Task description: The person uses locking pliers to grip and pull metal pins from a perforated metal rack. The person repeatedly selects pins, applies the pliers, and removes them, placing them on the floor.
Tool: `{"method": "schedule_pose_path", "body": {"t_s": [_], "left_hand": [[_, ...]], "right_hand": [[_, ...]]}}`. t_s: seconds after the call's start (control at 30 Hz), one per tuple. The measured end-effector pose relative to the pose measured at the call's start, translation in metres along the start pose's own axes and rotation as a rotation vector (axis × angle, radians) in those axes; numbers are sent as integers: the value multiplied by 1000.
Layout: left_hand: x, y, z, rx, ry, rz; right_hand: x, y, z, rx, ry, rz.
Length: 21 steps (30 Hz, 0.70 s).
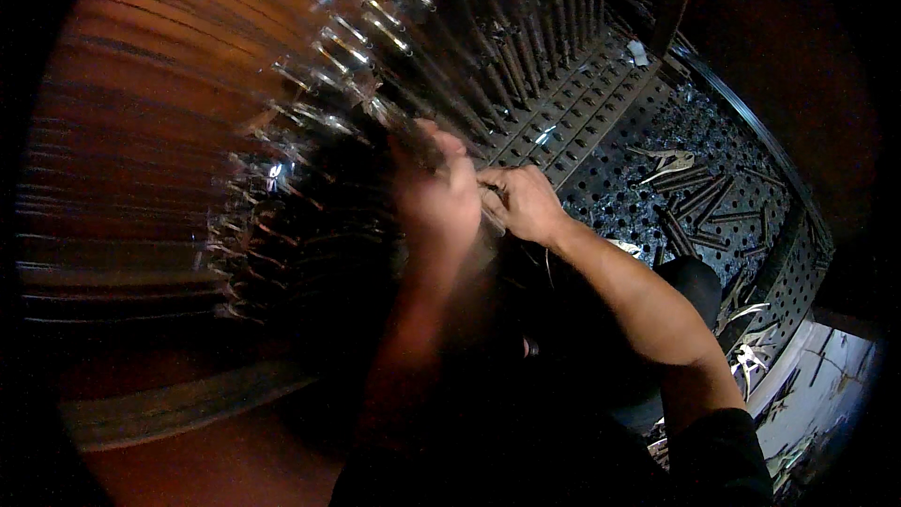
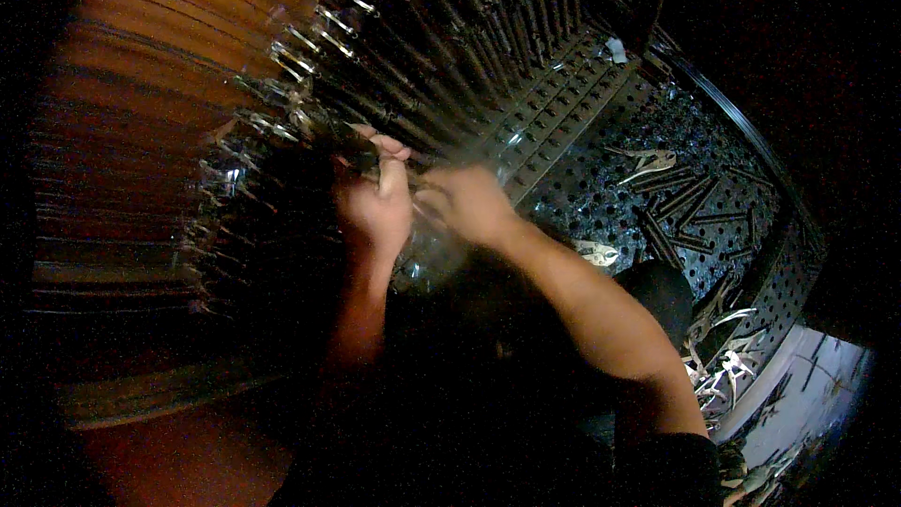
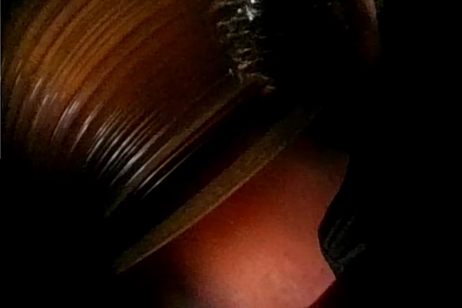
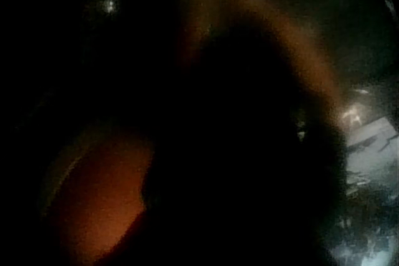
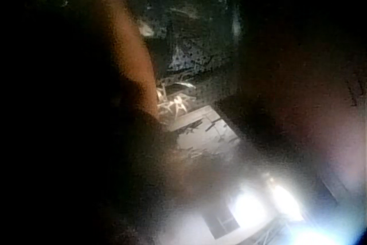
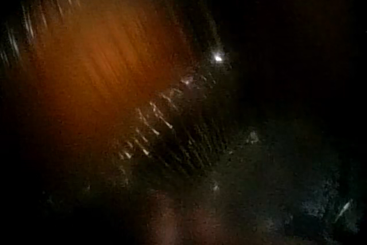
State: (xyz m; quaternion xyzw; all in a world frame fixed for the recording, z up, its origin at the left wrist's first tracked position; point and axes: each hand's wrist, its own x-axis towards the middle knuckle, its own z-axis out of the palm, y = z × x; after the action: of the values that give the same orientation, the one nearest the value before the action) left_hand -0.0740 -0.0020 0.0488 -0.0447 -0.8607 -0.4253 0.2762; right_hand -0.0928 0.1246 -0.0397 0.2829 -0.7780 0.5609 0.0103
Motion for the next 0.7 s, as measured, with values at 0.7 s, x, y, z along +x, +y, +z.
{"method": "schedule_pose_path", "body": {"t_s": [0.7], "left_hand": [[5,32,3,191,60,-217]], "right_hand": [[5,-73,-41,267,-164,81]]}}
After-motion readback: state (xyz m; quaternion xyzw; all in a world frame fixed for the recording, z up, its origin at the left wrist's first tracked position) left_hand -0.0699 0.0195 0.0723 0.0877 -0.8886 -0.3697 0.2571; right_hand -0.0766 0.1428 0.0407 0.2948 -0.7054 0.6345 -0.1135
